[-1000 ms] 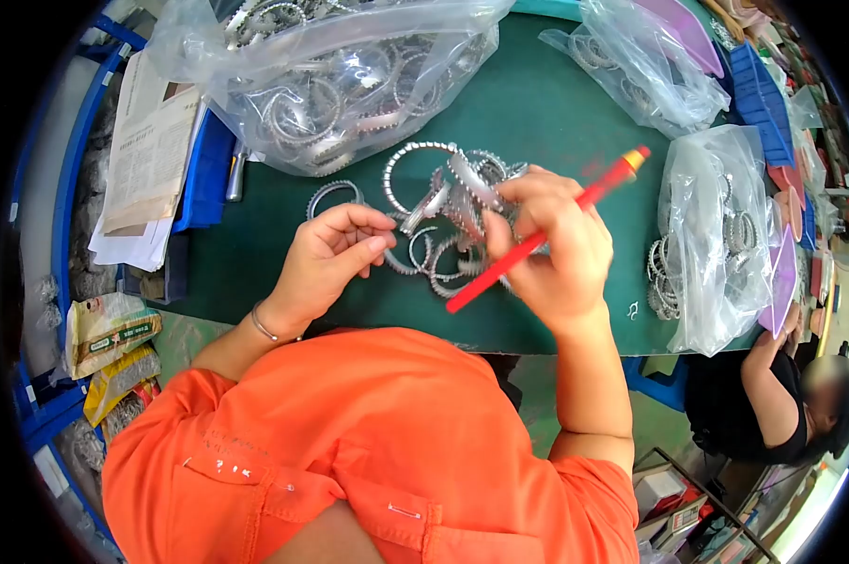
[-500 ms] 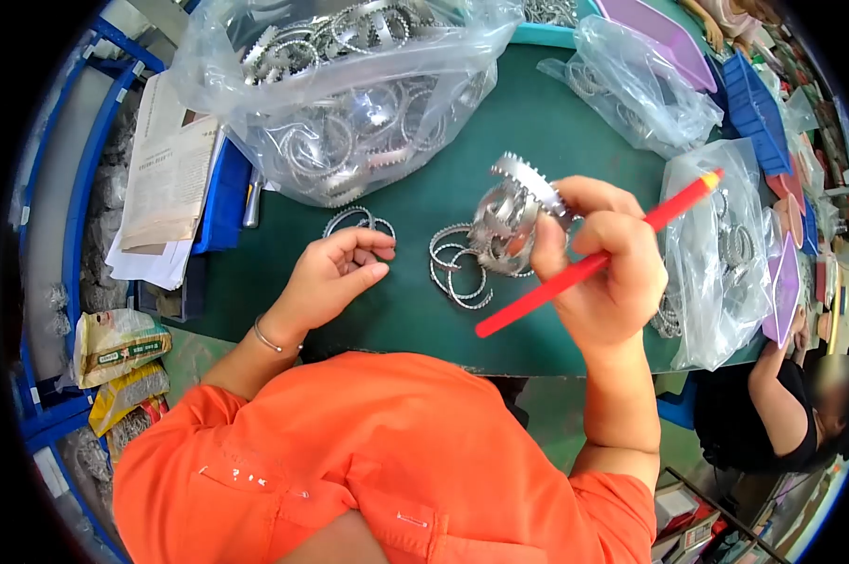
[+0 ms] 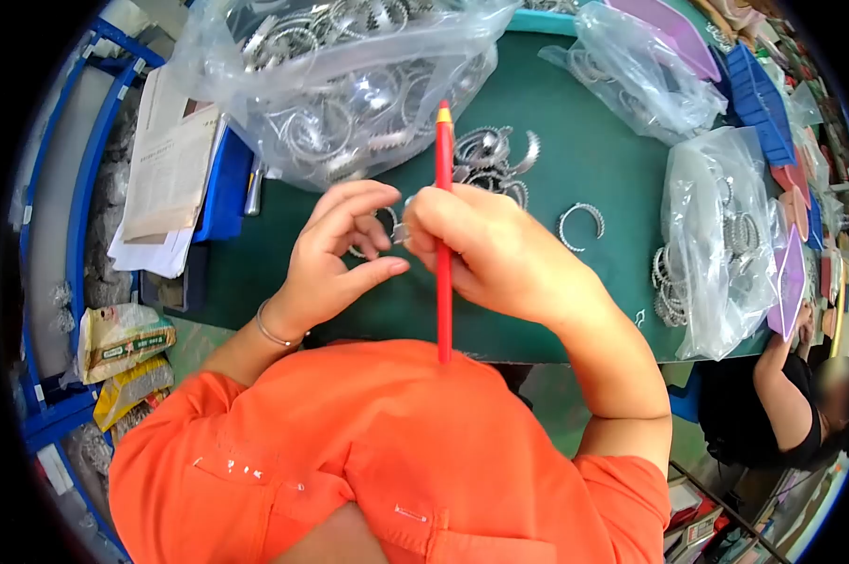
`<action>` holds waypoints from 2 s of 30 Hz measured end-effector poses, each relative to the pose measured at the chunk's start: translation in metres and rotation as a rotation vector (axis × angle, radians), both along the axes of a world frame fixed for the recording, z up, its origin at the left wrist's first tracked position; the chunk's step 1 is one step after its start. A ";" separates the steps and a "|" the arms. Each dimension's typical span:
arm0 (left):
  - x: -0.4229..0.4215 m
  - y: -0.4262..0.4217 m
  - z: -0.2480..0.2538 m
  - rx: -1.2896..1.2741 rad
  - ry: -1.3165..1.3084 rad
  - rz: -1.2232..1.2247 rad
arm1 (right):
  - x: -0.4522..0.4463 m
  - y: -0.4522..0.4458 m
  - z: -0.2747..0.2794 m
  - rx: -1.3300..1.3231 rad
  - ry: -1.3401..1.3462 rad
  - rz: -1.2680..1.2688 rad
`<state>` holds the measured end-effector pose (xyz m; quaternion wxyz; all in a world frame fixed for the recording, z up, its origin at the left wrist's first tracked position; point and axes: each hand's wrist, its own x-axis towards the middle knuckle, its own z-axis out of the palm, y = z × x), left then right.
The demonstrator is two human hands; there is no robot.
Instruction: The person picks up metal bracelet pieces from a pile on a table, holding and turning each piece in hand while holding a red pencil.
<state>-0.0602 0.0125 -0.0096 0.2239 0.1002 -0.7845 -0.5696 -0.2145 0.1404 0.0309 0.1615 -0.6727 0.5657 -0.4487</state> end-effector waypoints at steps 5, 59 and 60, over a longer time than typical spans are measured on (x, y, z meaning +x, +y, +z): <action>0.003 -0.006 -0.001 0.232 -0.120 -0.010 | 0.011 0.002 -0.026 0.186 -0.450 -0.099; 0.010 -0.002 -0.007 0.974 -0.233 -0.141 | 0.050 0.028 -0.058 -0.059 -1.116 -0.453; 0.010 -0.002 -0.006 0.997 -0.219 -0.133 | 0.050 0.029 -0.058 -0.076 -1.129 -0.467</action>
